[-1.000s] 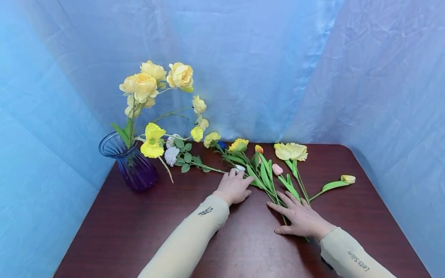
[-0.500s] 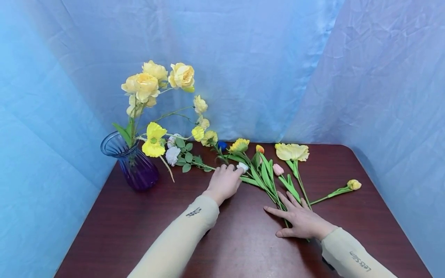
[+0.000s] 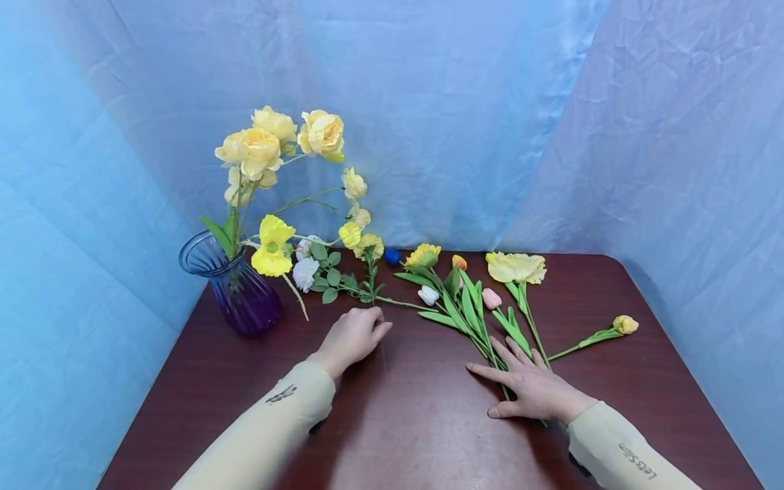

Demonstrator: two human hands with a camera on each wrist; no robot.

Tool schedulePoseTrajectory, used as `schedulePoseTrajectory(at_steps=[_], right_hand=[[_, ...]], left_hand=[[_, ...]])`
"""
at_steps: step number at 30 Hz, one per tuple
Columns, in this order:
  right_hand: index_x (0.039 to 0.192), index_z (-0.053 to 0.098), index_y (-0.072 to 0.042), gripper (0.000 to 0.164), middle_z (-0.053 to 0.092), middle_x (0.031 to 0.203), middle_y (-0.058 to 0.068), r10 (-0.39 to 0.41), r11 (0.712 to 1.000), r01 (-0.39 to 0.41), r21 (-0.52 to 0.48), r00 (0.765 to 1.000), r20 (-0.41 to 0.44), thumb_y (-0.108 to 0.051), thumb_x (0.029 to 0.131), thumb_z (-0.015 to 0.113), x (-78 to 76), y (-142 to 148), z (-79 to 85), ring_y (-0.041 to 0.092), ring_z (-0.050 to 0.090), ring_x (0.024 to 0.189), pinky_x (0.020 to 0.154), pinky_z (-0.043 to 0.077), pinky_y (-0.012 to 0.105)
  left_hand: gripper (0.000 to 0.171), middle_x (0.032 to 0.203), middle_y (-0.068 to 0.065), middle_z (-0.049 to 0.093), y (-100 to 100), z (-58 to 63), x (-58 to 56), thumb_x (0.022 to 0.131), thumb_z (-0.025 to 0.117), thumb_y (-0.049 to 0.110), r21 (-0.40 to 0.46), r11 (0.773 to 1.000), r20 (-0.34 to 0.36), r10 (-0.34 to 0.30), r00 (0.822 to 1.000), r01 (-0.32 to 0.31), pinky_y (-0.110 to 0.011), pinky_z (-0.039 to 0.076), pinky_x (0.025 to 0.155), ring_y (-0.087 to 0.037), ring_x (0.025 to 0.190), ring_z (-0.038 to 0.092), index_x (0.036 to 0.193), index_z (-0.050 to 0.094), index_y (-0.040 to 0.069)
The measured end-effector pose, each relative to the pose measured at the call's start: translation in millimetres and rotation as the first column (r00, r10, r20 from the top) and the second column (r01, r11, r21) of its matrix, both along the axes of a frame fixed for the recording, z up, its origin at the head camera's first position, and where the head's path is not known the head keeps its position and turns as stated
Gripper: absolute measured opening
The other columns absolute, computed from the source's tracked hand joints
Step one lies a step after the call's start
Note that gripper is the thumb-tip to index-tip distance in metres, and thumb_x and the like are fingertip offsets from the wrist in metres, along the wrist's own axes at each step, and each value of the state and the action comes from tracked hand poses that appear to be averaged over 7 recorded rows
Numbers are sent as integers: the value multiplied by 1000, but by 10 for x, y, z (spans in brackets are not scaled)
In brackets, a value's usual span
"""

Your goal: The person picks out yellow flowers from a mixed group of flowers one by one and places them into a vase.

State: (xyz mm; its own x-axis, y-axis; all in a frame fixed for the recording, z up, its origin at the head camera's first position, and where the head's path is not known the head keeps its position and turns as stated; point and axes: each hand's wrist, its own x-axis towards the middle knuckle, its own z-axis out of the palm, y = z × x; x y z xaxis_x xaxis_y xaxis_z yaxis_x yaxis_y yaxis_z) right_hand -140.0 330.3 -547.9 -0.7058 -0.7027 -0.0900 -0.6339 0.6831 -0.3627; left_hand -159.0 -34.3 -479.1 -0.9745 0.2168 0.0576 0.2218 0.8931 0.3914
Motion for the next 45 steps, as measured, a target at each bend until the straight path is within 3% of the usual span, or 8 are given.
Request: schedulePoseTrajectory(at_steps=[8,13,22,27,30,33,37,45], right_hand=[[155,43,-39,79,19,167,24,-2,1000,2,9,1000,8,-63,86,70,-10,0,-15,58,16,149,104,18,84],[156,43,-38,79,17,167,24,-11,1000,11,7,1000,27,-61,86,72,-9,-2,0,58,15,149,104,17,84],[156,41,-39,80,15,168,23,-19,1000,18,19,999,48,-61,85,72,-1,-6,5,56,13,150,105,16,83],[156,42,-38,80,15,168,23,-23,1000,22,14,999,39,-60,85,74,4,-5,3,56,15,150,105,16,84],[156,42,-38,80,15,168,23,-21,1000,20,14,999,39,-60,85,73,6,-8,5,56,15,150,105,16,84],[156,42,-39,80,15,168,23,-21,1000,21,15,999,46,-61,85,73,5,-8,7,56,14,150,105,16,83],[155,42,-39,80,15,168,22,-24,1000,23,17,998,49,-62,85,72,1,-8,4,56,13,150,105,16,83],[155,44,-38,79,17,167,24,-22,1000,22,19,999,23,-64,85,70,3,-12,20,57,15,150,104,17,84]], left_hand=[[38,74,-1,72,-293,-55,176,96,68,4,252,931,199,216,956,-263,-30,51,63,-10,57,62,132,57,1],[18,72,0,73,-433,-18,211,94,67,4,157,937,221,274,936,-312,-36,55,73,-13,63,66,111,70,-1],[5,84,-8,71,-582,72,234,88,67,4,6,938,89,344,935,-346,-50,55,70,-37,79,69,88,67,10],[14,81,-10,70,-546,129,278,84,66,-2,-95,967,-100,229,968,-238,-51,54,62,-37,76,67,89,64,11],[22,72,-9,66,-534,165,320,77,67,-9,-177,971,-265,111,958,-162,-47,54,62,-33,74,64,86,60,9],[28,65,-7,63,-530,240,362,69,69,-12,-296,951,-435,-56,899,-84,-43,50,63,-31,71,57,83,55,8],[28,63,-8,59,-518,417,415,71,70,-11,-424,905,-585,-254,770,-24,-40,43,61,-31,67,52,80,51,7],[29,63,-6,49,-419,809,594,94,35,-12,-466,885,-712,-384,589,13,-36,39,58,-27,62,45,78,51,5]])
